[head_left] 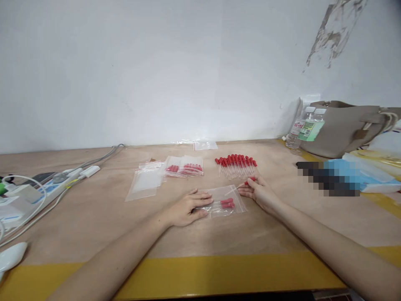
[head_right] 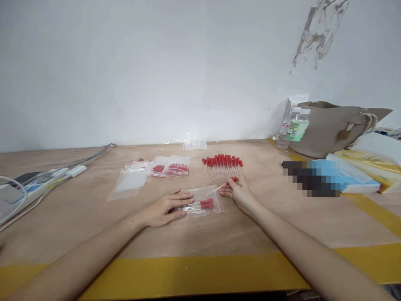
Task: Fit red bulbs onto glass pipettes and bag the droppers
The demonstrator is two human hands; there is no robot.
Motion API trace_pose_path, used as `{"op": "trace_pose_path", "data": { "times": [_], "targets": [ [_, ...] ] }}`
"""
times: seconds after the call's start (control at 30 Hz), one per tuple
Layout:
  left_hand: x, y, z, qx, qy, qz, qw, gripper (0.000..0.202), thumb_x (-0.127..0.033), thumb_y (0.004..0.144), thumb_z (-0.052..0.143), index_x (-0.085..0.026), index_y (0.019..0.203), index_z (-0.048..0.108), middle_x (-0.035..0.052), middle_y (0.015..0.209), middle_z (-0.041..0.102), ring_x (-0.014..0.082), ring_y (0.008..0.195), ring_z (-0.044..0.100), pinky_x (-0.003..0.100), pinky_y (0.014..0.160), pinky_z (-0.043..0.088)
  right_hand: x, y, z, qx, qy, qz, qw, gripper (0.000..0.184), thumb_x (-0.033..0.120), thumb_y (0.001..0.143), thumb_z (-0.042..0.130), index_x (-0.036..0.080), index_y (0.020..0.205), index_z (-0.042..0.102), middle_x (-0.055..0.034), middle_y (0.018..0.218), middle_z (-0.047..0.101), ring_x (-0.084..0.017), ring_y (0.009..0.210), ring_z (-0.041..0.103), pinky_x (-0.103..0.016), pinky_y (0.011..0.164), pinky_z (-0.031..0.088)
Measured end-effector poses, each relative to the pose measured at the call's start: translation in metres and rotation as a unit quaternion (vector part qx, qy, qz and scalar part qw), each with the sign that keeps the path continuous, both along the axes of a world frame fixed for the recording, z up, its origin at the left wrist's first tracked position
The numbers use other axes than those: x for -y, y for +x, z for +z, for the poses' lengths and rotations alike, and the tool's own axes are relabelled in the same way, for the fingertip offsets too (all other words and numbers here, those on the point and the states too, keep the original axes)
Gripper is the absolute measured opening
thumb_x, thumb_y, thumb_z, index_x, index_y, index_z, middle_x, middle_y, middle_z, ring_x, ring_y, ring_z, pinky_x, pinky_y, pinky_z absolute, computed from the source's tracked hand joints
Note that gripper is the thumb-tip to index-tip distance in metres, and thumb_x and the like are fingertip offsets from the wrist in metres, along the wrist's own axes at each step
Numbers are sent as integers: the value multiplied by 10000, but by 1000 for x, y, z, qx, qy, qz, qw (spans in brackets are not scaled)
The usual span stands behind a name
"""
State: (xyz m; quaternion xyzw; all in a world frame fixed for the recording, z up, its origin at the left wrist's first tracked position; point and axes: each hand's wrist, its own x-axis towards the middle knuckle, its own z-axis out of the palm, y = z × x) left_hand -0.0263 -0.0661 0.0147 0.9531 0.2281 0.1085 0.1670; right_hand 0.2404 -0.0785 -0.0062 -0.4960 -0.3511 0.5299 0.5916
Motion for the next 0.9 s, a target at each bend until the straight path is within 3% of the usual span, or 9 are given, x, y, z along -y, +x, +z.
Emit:
{"op": "trace_pose_path", "data": {
  "times": [0.1,0.2,0.33,0.43,0.63,0.7,0.77,0.9],
  "targets": [
    [1,0,1,5,9,3,1000,466,-401,847,398,-280,1289,313,39,1345,341,182,1237,303,433,1043,138,6,6,1,45,-1,58,997,230,292,663,613,202,765,427,1,682,545,-107,590,578,-269,615,500],
    [3,0,2,19,11,10,1000,545,-415,832,424,-274,1322,231,33,1347,340,195,1229,314,425,1045,157,9,14,3,173,7,148,974,293,345,595,672,159,769,526,25,610,531,-69,500,492,-221,503,440],
    [4,1,4,17,15,16,1000,584,-429,828,424,-261,1336,191,30,1347,340,214,1230,308,426,1046,166,3,12,2,270,49,186,944,352,398,572,668,137,796,590,40,561,544,-71,493,471,-209,483,389],
    [4,1,4,14,17,20,1000,591,-439,825,422,-254,1337,192,37,1348,338,232,1229,307,428,1040,183,-1,2,-1,261,84,204,940,353,380,555,684,124,790,621,21,577,584,-93,525,518,-233,535,421],
    [4,2,4,14,23,21,999,583,-439,827,417,-248,1335,204,39,1333,363,228,1222,319,414,1038,194,-1,-8,0,167,84,251,950,375,382,589,669,138,870,623,-42,735,659,-152,708,609,-309,710,463],
    [4,2,5,14,24,19,999,579,-436,830,412,-243,1335,204,39,1331,367,220,1219,324,407,1043,188,1,-4,3,184,69,261,945,378,385,580,674,134,858,622,-37,718,656,-135,668,601,-274,661,466],
    [4,2,5,13,23,20,999,576,-436,831,410,-242,1334,207,36,1327,373,216,1218,326,406,1046,182,2,0,8,217,38,272,937,367,390,580,671,129,834,622,-13,639,636,-88,515,546,-214,517,435],
    [3,2,3,3,16,27,1000,592,-442,827,414,-240,1339,196,37,1339,355,207,1234,301,408,1048,176,6,4,15,244,6,268,932,350,388,590,656,129,820,603,26,560,588,-11,330,340,-163,341,260]
  ]
}}
